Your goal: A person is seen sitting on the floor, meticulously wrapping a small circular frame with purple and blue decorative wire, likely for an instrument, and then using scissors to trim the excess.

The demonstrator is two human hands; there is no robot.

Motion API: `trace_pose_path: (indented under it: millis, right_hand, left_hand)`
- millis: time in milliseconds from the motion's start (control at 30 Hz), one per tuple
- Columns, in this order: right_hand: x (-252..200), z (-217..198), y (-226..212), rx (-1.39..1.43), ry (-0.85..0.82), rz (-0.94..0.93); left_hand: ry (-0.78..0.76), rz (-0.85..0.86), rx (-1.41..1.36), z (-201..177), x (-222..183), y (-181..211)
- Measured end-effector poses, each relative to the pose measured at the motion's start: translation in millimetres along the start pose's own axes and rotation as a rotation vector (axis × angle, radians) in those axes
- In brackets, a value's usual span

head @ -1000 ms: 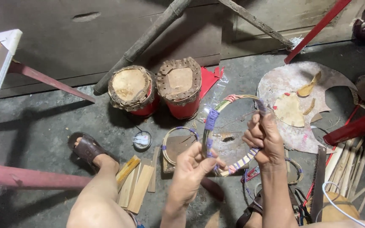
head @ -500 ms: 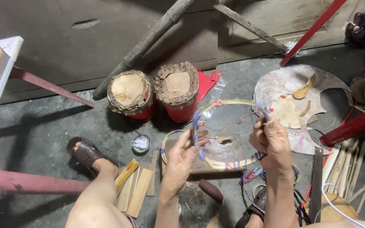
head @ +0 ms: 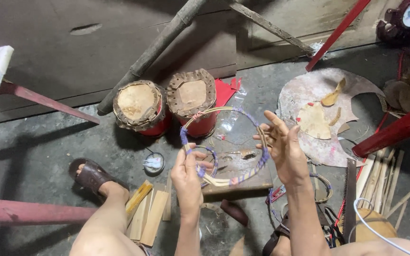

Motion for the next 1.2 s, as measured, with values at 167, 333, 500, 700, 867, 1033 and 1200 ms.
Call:
trace_pose_path:
  millis: [167,333,500,700,867,1033,1200]
  right_hand:
    - [-3.2,13.5,1.9,-0.089,0.022,0.063]
    - [-2.0,-0.5,5.4,0.047,0.094,-0.094]
    - [0.4,-0.6,12.4,0.124,0.012,-0.161]
    - [15.9,-18.9,51.2,0.263,0.029,-0.150]
    - [47.5,-80.1,113.5,-0.072,0.145,-0.157]
    - [45.9,-117.8,183.9,-0.150,0.169,0.008]
    - [39.0,-110.1,158.9,-0.497,0.315,-0.159]
  left_hand:
    - [-0.041,-0.095,-0.063,11.3,-7.2,-15.0]
    - [-0.156,-0.215,-0.359,28.0,-11.1,-31.2]
    - [-0.444,-0.375,-0.624,43.1,-17.4,-35.4]
    - [-0.600,-0.406,-0.664,41.8,-4.4,-84.1]
    - [-0.382,-0.377,-0.604,37.5,10.9,-127.6]
    - [-0.113,-0.352,-0.278,25.1,7.3,-198.6]
    - [-0.269,0.036,0.329,25.4,3.6,-236.9]
Point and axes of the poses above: each hand's wrist, its own x-axis towards the middle knuckle, its own z-axis out of the palm, y = z × x, the point moved 8 cm from there along x, towards the middle knuckle, and after that the axes turned 3 degrees about -x, right-handed, at the moved point
